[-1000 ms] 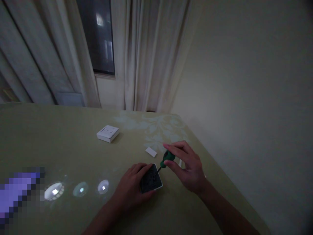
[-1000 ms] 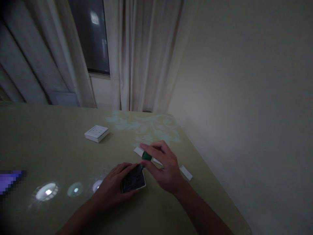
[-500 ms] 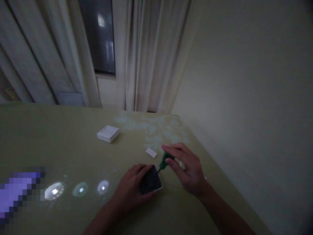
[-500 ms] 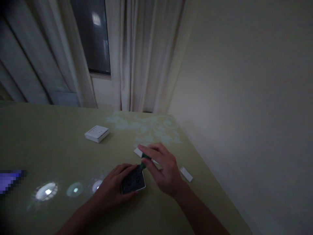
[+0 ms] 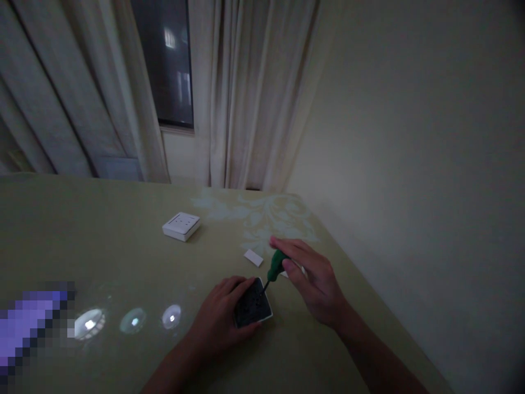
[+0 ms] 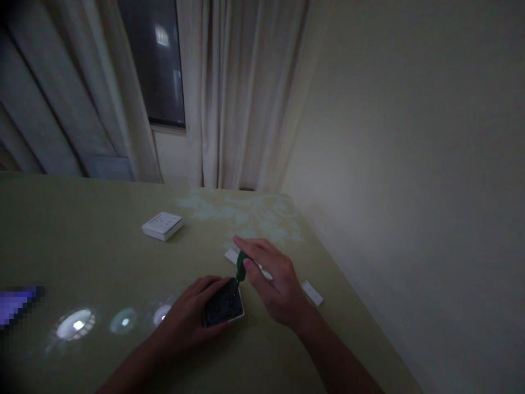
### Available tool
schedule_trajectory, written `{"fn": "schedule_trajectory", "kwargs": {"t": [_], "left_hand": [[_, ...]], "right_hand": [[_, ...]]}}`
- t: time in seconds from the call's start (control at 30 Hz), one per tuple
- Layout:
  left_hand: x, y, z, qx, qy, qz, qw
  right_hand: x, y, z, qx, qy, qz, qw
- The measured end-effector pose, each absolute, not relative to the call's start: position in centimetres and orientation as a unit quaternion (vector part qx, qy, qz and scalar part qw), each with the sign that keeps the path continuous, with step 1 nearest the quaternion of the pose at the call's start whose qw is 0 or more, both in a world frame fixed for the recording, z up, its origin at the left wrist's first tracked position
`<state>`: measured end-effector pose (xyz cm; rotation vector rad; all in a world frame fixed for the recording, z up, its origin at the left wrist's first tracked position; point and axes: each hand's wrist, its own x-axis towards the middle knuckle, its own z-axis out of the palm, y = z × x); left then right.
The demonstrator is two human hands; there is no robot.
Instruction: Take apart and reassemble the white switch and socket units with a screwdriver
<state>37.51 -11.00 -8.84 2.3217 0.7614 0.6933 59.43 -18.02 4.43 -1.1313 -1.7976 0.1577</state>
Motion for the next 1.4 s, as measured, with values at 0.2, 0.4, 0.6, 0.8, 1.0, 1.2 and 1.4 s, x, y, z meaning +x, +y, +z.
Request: {"fn": "schedule_trajectory", "kwargs": {"t": [0.2, 0.4, 0.6, 0.8, 1.0, 1.2, 1.4], "left_hand": [[37.5, -10.9, -8.9, 0.874, 0.283, 0.264, 0.294], [37.5, -11.0, -9.3, 0.873, 0.282, 0.274, 0.288], [37.4, -10.9, -9.4, 0.872, 0.289, 0.261, 0.296], [37.5, -10.9, -9.3, 0.874, 0.287, 0.259, 0.296], [37.5, -10.9, -9.3, 0.875, 0.277, 0.266, 0.293], [37.5, -10.9, -9.6, 0.873, 0.283, 0.275, 0.287], [37.4, -10.8, -10.0, 0.876, 0.28, 0.278, 0.278]], "right_hand": [[59.0, -18.0, 4.4, -0.474, -0.701, -0.009, 0.533], [59.1, -17.9, 5.1, -0.479, -0.731, 0.061, 0.482], [59.5, -18.1, 4.7, -0.489, -0.72, 0.029, 0.492], [59.4, -18.4, 4.6, -0.493, -0.703, -0.002, 0.512], [58.9, -18.4, 4.7, -0.472, -0.742, 0.091, 0.468], [58.6, -18.2, 5.0, -0.49, -0.722, 0.008, 0.488], [58.8, -17.9, 5.2, -0.489, -0.717, 0.013, 0.498]]}}
